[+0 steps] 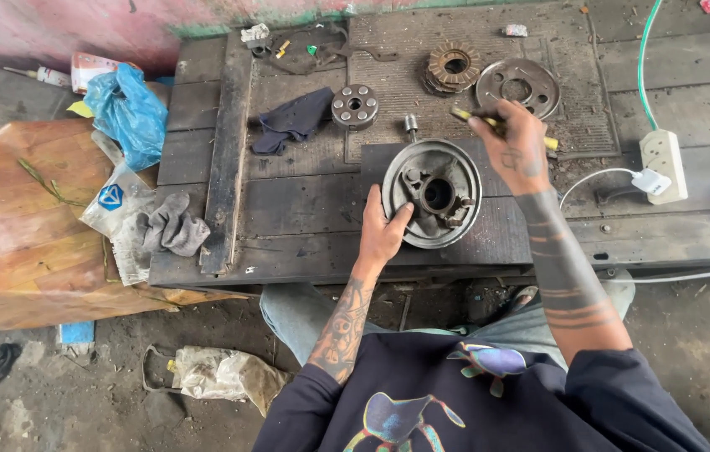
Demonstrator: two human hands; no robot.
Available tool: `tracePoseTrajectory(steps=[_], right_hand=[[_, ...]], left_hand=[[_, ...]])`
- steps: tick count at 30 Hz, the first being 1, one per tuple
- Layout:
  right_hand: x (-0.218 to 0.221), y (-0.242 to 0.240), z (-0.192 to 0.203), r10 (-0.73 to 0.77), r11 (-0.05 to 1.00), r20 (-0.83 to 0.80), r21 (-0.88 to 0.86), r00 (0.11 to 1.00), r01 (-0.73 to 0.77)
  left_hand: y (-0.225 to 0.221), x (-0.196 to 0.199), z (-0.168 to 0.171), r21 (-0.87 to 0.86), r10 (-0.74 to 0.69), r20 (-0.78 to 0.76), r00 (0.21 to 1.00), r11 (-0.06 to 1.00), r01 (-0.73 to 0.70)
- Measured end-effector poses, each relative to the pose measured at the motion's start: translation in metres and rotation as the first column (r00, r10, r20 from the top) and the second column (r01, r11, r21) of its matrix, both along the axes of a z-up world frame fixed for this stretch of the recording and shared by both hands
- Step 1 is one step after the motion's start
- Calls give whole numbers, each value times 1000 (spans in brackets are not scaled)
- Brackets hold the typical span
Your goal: Cleaning the interior of a motorcycle brake hub using a small hand tool on a wooden workbench.
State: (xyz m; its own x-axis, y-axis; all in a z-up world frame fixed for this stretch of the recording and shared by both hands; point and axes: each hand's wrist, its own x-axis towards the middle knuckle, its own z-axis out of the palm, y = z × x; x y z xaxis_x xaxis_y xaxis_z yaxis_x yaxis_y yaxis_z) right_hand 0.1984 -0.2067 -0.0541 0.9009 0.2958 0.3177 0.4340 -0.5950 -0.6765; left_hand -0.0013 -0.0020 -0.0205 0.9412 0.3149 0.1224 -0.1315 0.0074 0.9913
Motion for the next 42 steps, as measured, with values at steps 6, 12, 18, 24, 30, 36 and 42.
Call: tracePoseTrajectory(steps=[6,12,18,24,30,36,42], right_hand=[[-88,-33,37,-134,990,-158,9,978,138],[-156,-24,60,-94,994,-229,-79,969,78],[-184,-17,59,-3,1000,-191,0,982,3],[-171,-41,12,83,906,59,-419,995,-51],[-167,-31,28,-7,971,-57,-237,998,-7],[-158,-25,8,-31,970,-152,-244,988,-7],[-160,-36,-7,17,950,51,-313,999,0]], left_hand=[[11,8,-36,41,99,-68,993,994,-97],[38,43,39,230,10,-424,906,968,97],[40,59,43,342,33,-520,853,923,174],[23,46,30,232,96,-443,892,973,10],[9,32,9,279,303,-324,896,936,-216],[-8,26,-17,392,388,-39,921,854,-343],[-15,24,-17,404,395,14,918,838,-367]])
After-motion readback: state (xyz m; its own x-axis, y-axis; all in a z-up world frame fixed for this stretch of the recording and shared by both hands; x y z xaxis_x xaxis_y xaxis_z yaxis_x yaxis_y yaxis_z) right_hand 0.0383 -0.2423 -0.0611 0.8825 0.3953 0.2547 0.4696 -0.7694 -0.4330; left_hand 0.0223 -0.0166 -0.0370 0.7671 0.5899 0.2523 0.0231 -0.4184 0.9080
